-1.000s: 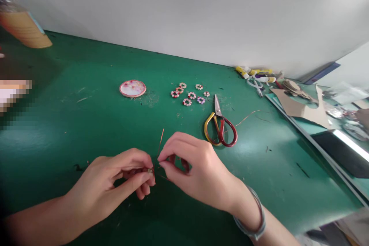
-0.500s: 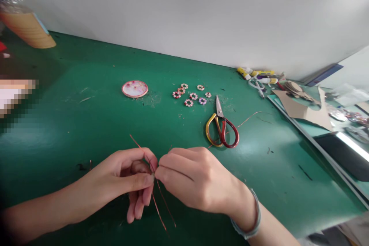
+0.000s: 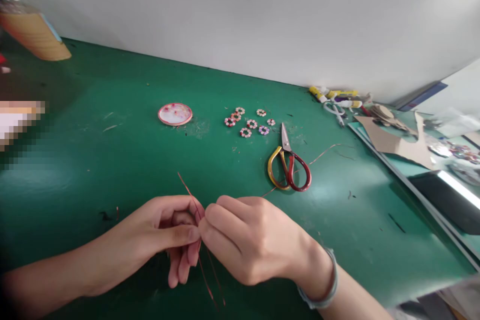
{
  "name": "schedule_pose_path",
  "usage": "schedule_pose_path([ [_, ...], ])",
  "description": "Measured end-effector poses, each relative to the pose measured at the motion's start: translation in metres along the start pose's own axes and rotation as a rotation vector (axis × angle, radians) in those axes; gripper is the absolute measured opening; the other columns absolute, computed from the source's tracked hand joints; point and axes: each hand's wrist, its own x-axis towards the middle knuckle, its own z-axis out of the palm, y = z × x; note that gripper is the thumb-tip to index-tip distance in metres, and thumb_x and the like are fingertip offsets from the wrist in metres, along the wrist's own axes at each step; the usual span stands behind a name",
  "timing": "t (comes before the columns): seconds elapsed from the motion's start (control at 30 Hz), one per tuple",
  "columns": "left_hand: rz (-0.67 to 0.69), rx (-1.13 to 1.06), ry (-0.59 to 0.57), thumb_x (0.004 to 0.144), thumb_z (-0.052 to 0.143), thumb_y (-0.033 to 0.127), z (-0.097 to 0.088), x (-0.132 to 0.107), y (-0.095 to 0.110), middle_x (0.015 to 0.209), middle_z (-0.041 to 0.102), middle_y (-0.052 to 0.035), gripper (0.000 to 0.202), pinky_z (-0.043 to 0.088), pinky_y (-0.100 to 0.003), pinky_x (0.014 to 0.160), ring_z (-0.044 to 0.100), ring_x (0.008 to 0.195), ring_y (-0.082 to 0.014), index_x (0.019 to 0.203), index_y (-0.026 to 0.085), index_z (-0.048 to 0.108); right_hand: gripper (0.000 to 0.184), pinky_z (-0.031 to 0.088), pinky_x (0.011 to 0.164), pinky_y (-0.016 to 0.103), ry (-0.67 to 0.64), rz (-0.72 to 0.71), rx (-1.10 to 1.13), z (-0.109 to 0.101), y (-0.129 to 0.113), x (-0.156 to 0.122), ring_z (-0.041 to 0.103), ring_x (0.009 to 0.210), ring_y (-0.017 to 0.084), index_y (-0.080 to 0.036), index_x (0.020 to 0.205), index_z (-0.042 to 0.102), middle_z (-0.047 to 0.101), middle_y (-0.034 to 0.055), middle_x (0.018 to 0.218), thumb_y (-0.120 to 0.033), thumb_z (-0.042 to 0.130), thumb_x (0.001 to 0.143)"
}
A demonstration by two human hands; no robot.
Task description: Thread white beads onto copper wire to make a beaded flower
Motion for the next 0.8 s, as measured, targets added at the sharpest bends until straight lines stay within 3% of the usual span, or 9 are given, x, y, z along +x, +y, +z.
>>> schedule_pose_path([
  [0.43, -0.051, -0.130, -0.005, 0.088, 0.058, 0.015, -0.0039, -0.0007, 0.0023, 0.062, 0.067, -0.0016, 0.011, 0.052, -0.016, 0.045, 0.064, 0.049, -0.0096, 0.077, 0.014, 0.057, 0.039, 0.051, 0.058, 0.032, 0.029, -0.042, -0.035, 0.0009, 0.0003, -0.0016, 0.060, 0.071, 0.021, -0.006, 0.079, 0.066, 0.063, 0.0121, 0.072, -0.005, 0.031, 0.096],
  [0.63, -0.039, -0.109, 0.013, 0.088, 0.058, 0.016, 0.0001, -0.0010, 0.0017, 0.062, 0.067, -0.0019, 0.012, 0.052, -0.017, 0.047, 0.065, 0.050, -0.0102, 0.077, 0.014, 0.056, 0.039, 0.044, 0.049, 0.032, 0.017, -0.041, -0.044, 0.0036, -0.0025, -0.0016, 0.052, 0.060, 0.019, -0.008, 0.075, 0.065, 0.059, 0.0098, 0.067, -0.005, 0.031, 0.095],
  [0.8, 0.043, 0.001, 0.079, 0.086, 0.061, 0.018, 0.0028, -0.0013, -0.0006, 0.060, 0.067, 0.0002, 0.013, 0.052, -0.021, 0.049, 0.064, 0.050, -0.0121, 0.076, 0.015, 0.054, 0.040, 0.035, 0.045, 0.031, 0.033, 0.049, -0.010, 0.0065, -0.0051, -0.0001, 0.040, 0.055, 0.017, -0.011, 0.067, 0.062, 0.055, 0.0084, 0.065, -0.005, 0.033, 0.094],
])
